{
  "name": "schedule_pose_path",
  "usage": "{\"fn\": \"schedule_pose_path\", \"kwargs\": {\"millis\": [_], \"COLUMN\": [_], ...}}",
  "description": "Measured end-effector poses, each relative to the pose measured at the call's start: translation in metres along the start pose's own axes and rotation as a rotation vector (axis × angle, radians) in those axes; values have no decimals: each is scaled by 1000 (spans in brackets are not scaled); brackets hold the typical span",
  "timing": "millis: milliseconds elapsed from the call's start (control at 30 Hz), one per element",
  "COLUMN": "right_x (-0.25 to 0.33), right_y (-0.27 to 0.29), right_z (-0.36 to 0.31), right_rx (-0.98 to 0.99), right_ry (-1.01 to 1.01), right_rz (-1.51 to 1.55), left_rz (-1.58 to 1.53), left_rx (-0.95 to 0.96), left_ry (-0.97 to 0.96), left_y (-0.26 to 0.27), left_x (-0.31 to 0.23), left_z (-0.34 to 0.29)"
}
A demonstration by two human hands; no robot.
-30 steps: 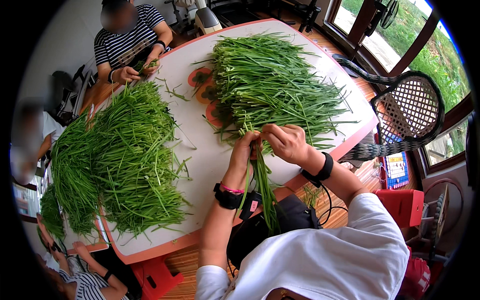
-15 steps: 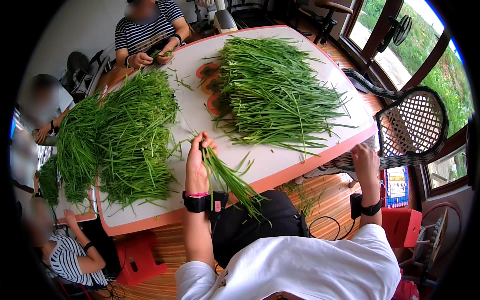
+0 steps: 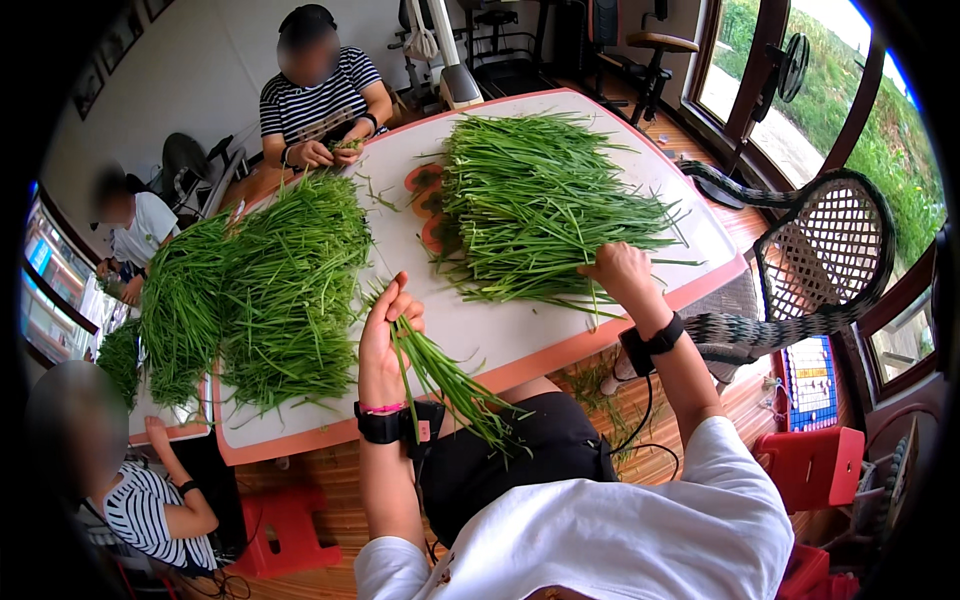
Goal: The person sorts through a large pile of green leaves on a table by hand, picking up small bundles, aligning them, and placing them into a separate pile.
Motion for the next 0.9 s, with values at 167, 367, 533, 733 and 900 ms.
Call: {"fn": "schedule_pose_path", "kwargs": {"millis": [167,367,533,733,900], "right_x": [-10,37,85,114,114], "right_y": [-10,22,9,-7,-1], "right_z": [-12,-42,-58,-68,-28], "right_rx": [40,449,586,700,462], "right_ry": [89,81,223,302,207], "right_rz": [153,1100,1196,1107,1375], "left_rz": [-8,352,546,498,508], "left_rx": [9,-44,62,-75,40], "left_ry": [25,88,10,-20,27], "left_y": [0,-36,-68,-57,-57], "left_x": [16,62,96,79,68], "left_z": [-3,0,20,27,28]}}
Point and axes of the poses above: each hand's wrist, its own z-axis towards the middle knuckle, its own y-axis out of the back of the hand, x = y × z, the point moved 7 cm from there along z, towards the middle knuckle, and after that the axes turned 9 degrees about z, right-handed, at the moved point
